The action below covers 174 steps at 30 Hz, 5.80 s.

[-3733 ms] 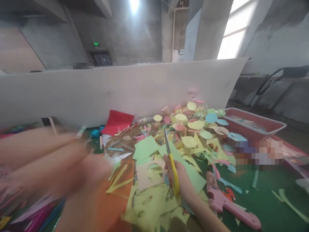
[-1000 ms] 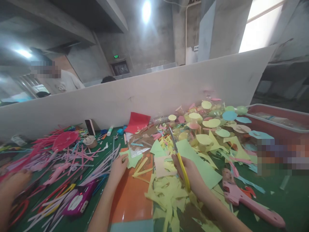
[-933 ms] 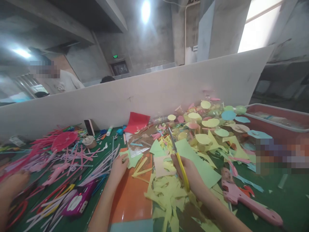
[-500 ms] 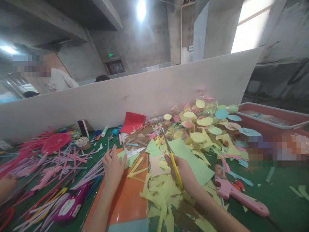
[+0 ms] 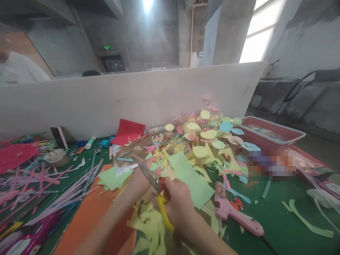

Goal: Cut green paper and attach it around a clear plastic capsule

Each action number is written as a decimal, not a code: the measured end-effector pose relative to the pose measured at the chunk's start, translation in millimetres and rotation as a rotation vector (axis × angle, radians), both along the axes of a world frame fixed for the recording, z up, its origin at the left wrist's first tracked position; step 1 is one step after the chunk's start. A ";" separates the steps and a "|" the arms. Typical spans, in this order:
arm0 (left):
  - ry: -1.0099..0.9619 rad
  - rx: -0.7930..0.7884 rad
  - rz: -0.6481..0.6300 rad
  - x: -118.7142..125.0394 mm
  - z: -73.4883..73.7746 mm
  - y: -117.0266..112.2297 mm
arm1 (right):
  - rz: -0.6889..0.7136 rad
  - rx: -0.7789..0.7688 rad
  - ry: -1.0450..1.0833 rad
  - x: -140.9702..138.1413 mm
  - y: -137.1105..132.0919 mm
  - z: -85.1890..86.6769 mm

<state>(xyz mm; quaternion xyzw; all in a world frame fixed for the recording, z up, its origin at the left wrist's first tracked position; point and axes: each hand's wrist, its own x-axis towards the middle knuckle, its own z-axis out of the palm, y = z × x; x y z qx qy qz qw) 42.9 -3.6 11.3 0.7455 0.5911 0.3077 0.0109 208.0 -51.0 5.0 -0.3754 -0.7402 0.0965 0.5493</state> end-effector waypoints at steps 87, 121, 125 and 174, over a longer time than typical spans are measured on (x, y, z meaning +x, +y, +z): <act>-0.745 -0.245 0.083 21.3 77.5 28.9 | -0.264 -0.204 0.222 16.1 36.8 -14.7; -1.495 -0.471 -0.171 64.9 57.6 5.3 | -0.031 -0.499 0.522 14.5 43.3 -9.0; -1.477 -0.475 -0.180 66.4 57.5 4.9 | 0.069 -0.605 0.629 12.7 42.0 -4.6; -1.175 -0.469 -0.074 61.5 67.6 6.9 | 0.095 -0.535 0.807 20.6 55.2 -6.5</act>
